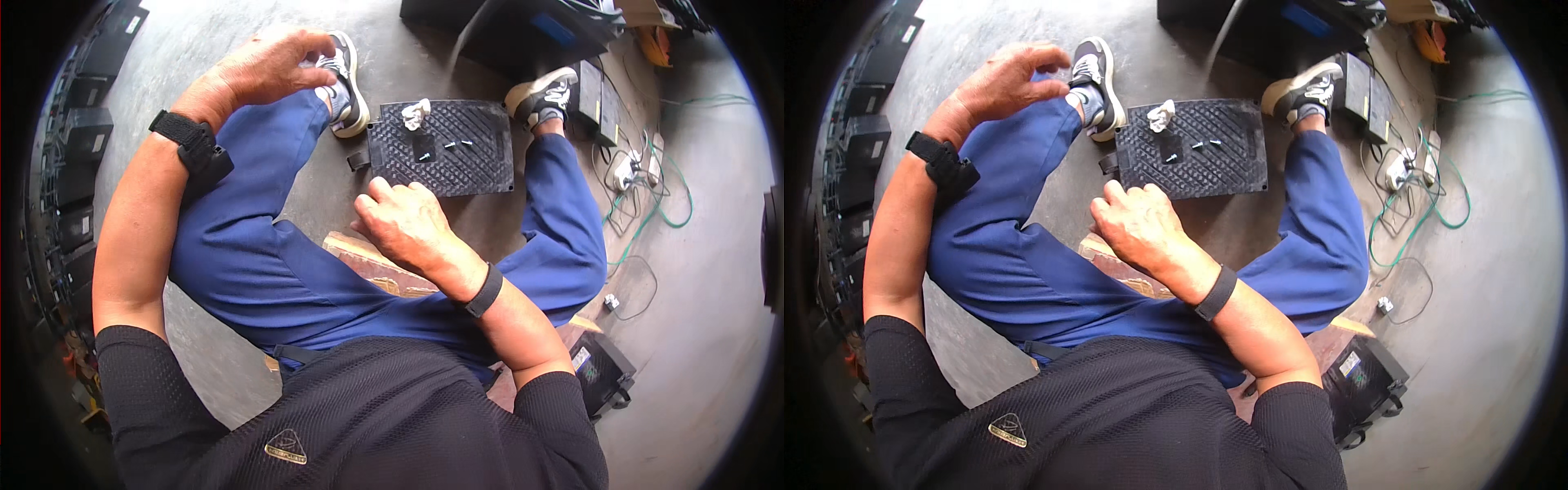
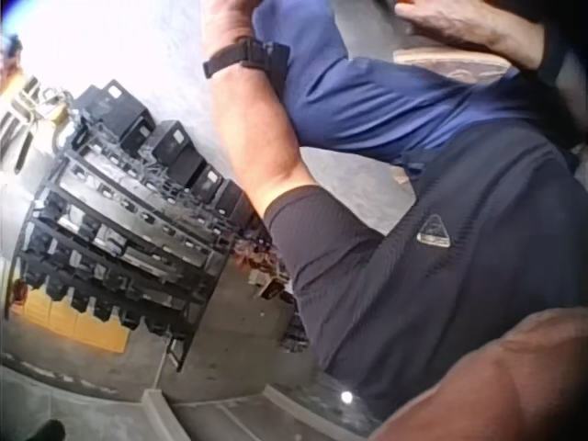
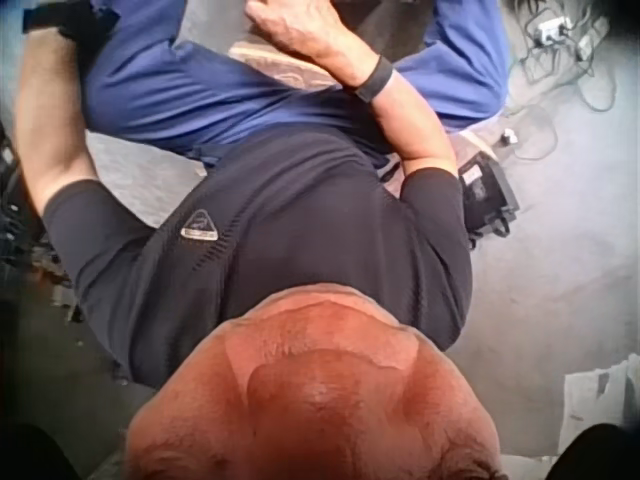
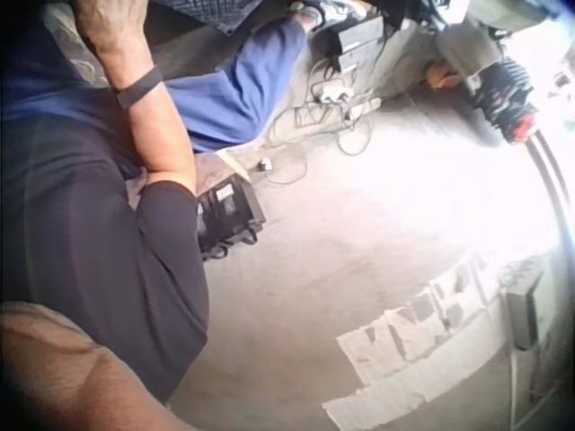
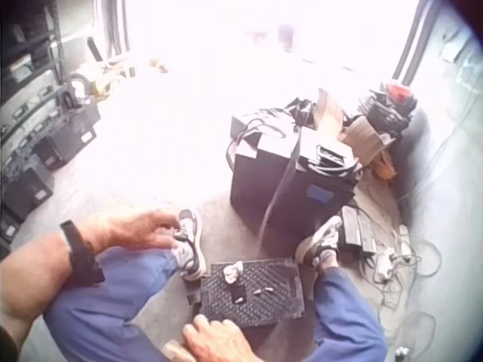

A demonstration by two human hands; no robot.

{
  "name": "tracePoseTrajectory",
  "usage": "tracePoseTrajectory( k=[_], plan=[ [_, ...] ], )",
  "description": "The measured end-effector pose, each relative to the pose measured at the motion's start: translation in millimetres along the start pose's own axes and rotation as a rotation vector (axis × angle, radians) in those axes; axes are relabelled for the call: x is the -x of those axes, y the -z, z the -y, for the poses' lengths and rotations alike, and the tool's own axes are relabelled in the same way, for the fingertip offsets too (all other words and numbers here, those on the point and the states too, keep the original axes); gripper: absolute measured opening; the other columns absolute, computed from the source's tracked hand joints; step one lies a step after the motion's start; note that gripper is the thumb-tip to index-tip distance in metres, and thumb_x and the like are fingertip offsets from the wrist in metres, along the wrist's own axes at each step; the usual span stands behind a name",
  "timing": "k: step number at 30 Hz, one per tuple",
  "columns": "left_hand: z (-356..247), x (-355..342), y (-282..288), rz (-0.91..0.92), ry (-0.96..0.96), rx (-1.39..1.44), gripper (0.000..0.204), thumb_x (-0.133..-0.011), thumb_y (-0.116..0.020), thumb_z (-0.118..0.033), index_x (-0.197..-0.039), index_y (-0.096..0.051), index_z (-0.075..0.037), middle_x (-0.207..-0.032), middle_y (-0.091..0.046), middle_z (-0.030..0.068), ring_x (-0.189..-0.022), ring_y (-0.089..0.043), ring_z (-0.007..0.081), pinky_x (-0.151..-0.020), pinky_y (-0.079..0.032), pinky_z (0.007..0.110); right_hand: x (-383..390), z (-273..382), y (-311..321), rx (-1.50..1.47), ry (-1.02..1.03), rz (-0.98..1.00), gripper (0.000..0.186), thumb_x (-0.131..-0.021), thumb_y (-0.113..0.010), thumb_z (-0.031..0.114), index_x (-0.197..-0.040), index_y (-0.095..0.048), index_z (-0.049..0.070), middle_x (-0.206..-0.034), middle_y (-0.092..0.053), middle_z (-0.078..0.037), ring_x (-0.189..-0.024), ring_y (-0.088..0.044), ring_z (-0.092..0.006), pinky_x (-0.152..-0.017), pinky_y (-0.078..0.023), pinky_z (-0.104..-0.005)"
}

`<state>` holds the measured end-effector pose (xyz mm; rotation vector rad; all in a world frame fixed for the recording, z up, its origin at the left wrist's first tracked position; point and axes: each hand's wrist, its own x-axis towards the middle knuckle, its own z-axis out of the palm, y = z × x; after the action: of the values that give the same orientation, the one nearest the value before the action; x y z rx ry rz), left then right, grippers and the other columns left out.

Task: The recorder uses a screwdriver to tighten or remove screws on a black plastic battery casing while sitting in a garage workshop.

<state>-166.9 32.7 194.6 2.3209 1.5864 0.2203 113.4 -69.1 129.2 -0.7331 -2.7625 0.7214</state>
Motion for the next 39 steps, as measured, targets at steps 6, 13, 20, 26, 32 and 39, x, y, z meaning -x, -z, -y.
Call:
tracePoseTrajectory(
  k=[6,13,20,26,32,39],
  plan=[
    [1,-11,-7,0.271,0.254,0.196,0.039,-0.090,-0.075,-0.026,-0.119,-0.067,0.000,-0.099,-0.075,0.0177,-0.091,-0.071,0.0280,-0.085,-0.056,0.039,2,-2,-1,0.010,0.022,-0.108,0.017,-0.079,-0.072,0.017,-0.088,-0.060,0.009,-0.087,-0.057,-0.010,-0.075,-0.063,-0.0284,-0.065,-0.050,-0.0417],
    [-6,-11,-5,0.250,0.209,0.172,0.038,-0.091,-0.074,-0.026,-0.119,-0.067,0.000,-0.096,-0.074,0.0174,-0.088,-0.071,0.0290,-0.082,-0.055,0.040,0,-4,1,-0.032,-0.003,-0.071,0.016,-0.079,-0.072,0.019,-0.087,-0.062,0.008,-0.087,-0.058,-0.011,-0.083,-0.060,-0.0291,-0.072,-0.050,-0.0413],
    [-11,-9,-9,0.230,0.148,0.117,0.039,-0.090,-0.075,-0.025,-0.118,-0.067,0.000,-0.095,-0.073,0.0188,-0.087,-0.071,0.0314,-0.081,-0.055,0.040,0,7,10,-0.126,-0.220,0.099,0.009,-0.081,-0.067,0.011,-0.087,-0.062,0.007,-0.088,-0.058,-0.011,-0.084,-0.061,-0.0299,-0.073,-0.051,-0.0427],
    [-15,-8,-11,0.204,0.134,0.113,0.039,-0.089,-0.076,-0.026,-0.117,-0.067,0.000,-0.092,-0.073,0.0192,-0.084,-0.070,0.0321,-0.078,-0.055,0.041,0,-3,5,0.024,0.051,-0.096,0.010,-0.081,-0.068,0.014,-0.087,-0.063,0.007,-0.087,-0.060,-0.012,-0.075,-0.065,-0.0293,-0.066,-0.054,-0.0425],
    [-18,-11,-12,0.190,0.114,0.075,0.039,-0.088,-0.076,-0.026,-0.117,-0.068,-0.001,-0.089,-0.072,0.0189,-0.081,-0.069,0.0322,-0.077,-0.054,0.041,2,-3,-2,-0.015,-0.039,-0.033,0.012,-0.080,-0.069,0.013,-0.086,-0.062,0.006,-0.086,-0.060,-0.012,-0.078,-0.065,-0.0296,-0.068,-0.054,-0.0427],
    [-14,-9,-14,0.165,0.098,0.082,0.038,-0.089,-0.075,-0.026,-0.117,-0.068,-0.001,-0.088,-0.071,0.0189,-0.080,-0.069,0.0327,-0.077,-0.054,0.042,0,-2,5,-0.067,0.002,-0.078,0.011,-0.080,-0.068,0.013,-0.086,-0.062,0.006,-0.086,-0.059,-0.012,-0.078,-0.064,-0.0294,-0.068,-0.054,-0.0424]
  ],
)
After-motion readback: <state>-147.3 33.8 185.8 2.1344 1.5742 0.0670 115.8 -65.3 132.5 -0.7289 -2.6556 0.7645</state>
